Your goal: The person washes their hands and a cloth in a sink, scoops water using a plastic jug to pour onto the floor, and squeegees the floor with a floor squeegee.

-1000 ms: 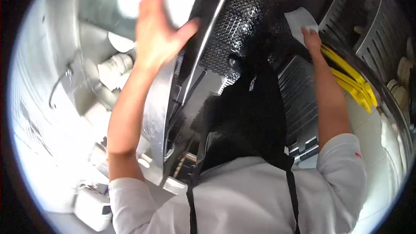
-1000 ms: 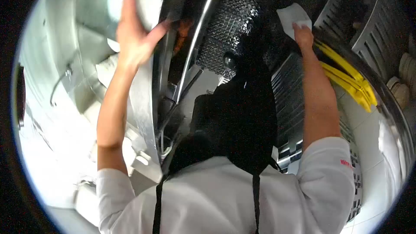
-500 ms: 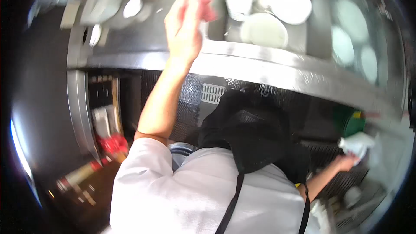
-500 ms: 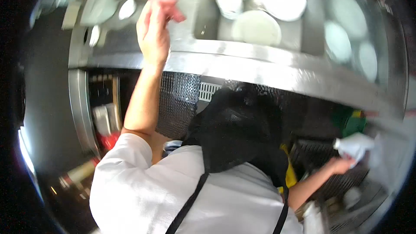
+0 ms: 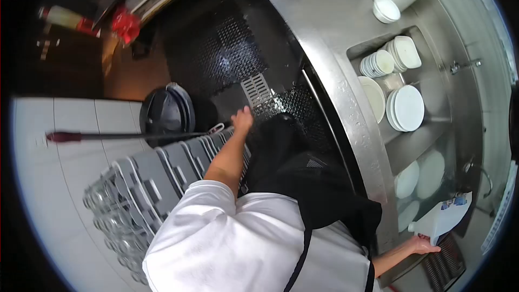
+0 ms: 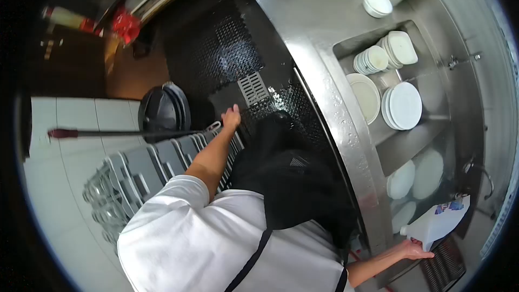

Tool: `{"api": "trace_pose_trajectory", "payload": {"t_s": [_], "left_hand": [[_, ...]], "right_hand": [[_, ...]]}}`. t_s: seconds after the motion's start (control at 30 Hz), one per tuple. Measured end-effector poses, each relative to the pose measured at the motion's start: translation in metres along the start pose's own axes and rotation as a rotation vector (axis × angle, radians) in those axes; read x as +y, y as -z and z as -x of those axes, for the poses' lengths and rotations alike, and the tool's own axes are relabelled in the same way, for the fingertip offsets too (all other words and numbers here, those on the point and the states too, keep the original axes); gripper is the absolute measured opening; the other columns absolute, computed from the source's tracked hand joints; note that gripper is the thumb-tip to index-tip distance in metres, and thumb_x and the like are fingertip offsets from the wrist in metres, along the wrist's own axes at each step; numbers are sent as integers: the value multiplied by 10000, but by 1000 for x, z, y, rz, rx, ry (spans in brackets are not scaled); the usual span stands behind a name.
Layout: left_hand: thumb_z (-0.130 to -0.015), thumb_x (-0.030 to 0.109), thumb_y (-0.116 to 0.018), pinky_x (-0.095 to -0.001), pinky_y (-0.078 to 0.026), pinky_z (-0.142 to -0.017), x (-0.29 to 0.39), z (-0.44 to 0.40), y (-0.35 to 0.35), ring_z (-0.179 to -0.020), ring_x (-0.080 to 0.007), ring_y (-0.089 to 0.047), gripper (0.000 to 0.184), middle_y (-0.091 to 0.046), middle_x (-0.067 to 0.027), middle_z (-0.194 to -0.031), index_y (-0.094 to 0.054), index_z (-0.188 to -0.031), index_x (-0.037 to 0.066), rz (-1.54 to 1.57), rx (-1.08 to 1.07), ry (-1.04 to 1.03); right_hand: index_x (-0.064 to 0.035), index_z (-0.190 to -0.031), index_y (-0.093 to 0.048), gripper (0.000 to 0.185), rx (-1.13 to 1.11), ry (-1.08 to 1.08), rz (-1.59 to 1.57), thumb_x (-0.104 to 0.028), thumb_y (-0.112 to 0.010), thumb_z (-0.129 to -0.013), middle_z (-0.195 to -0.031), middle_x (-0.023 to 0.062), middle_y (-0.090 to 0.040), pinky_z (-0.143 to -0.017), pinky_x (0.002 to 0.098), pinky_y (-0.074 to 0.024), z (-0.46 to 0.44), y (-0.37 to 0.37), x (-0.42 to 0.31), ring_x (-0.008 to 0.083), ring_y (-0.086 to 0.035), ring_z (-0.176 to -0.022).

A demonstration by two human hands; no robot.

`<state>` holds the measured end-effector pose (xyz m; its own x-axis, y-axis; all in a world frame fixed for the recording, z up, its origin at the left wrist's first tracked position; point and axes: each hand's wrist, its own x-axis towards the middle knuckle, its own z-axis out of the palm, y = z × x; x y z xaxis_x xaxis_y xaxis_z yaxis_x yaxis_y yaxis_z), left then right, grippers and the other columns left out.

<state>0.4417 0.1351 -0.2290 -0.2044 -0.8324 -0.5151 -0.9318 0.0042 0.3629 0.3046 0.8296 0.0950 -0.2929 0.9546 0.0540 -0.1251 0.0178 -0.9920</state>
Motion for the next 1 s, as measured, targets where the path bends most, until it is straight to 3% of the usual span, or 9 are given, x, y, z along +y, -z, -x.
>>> {"api": "trace_pose_trajectory", "payload": {"t_s": [0.1, 0.27, 0.33, 0.53, 0.63, 0.73, 0.83, 0.9, 1.0], "left_hand": [[-972, 486, -268, -484, -298, -1079, -78, 41, -15, -1277, -481, -369, 667, -477, -323, -1297, -508, -1240, -77, 32, -78, 170], [-977, 499, -255, -487, -310, -1072, -141, 83, -43, -1243, -470, -422, 683, -503, -306, -1281, -512, -1237, -78, 85, -65, 265], [-978, 494, -260, -492, -312, -1070, -139, 91, -48, -1245, -466, -421, 674, -506, -302, -1279, -514, -1236, -75, 62, -77, 264], [-961, 482, -334, -490, -335, -1046, -108, 71, -47, -1213, -470, -432, 606, -498, -338, -1251, -545, -1226, -20, 194, -40, 139], [-959, 481, -347, -493, -338, -1038, -86, 61, -35, -1198, -476, -435, 605, -514, -339, -1223, -561, -1183, -39, 241, 10, 41], [-956, 479, -351, -493, -348, -1023, -68, 57, -19, -1170, -471, -458, 608, -534, -340, -1192, -574, -1143, -55, 220, 30, -5], [-952, 499, -325, -489, -352, -1011, -67, 52, -10, -1146, -456, -488, 629, -575, -308, -1156, -588, -1131, -44, 175, 73, -66], [-946, 509, -329, -483, -358, -1008, -70, 49, -5, -1143, -439, -499, 623, -588, -286, -1153, -602, -1115, -24, 127, 61, -39], [-939, 512, -359, -477, -374, -996, -92, 34, -5, -1133, -430, -511, 598, -605, -265, -1139, -616, -1085, -8, 74, 55, -57]], "right_hand": [[93, -1087, -557, 716, -224, 52, 22, -587, -412, -915, -978, 183, -631, -604, 346, -409, -39, 0, 3, 247, -593, -800], [29, -1043, -555, 625, -317, 40, -28, -564, -396, -929, -954, 146, -601, -607, 330, -380, 4, -51, -29, 200, -549, -787], [33, -1105, -543, 636, -383, 53, -36, -561, -405, -923, -1025, 172, -611, -636, 330, -405, 6, -63, -32, 224, -577, -859], [50, -1116, -545, 641, -332, 72, -53, -546, -410, -922, -1027, 177, -620, -585, 334, -386, 4, -52, -37, 231, -592, -803], [30, -1037, -570, 620, -319, -6, -49, -560, -426, -911, -928, 141, -616, -567, 311, -378, -25, -37, -26, 194, -564, -737], [-9, -951, -577, 548, -605, -28, -2, -542, -458, -900, -794, 71, -557, -551, 286, -362, -82, -9, -7, 142, -495, -660], [-40, -913, -567, 456, -448, -19, 97, -492, -506, -892, -727, 19, -481, -545, 275, -350, -50, -8, -12, 111, -432, -623], [-48, -954, -567, 352, -442, -15, 153, -396, -542, -906, -777, 1, -487, -570, 277, -377, -30, -3, -13, 115, -446, -644], [-42, -938, -553, 435, -395, -55, 224, -477, -559, -906, -762, -7, -461, -567, 259, -375, -42, 11, 10, 100, -431, -642]]}}
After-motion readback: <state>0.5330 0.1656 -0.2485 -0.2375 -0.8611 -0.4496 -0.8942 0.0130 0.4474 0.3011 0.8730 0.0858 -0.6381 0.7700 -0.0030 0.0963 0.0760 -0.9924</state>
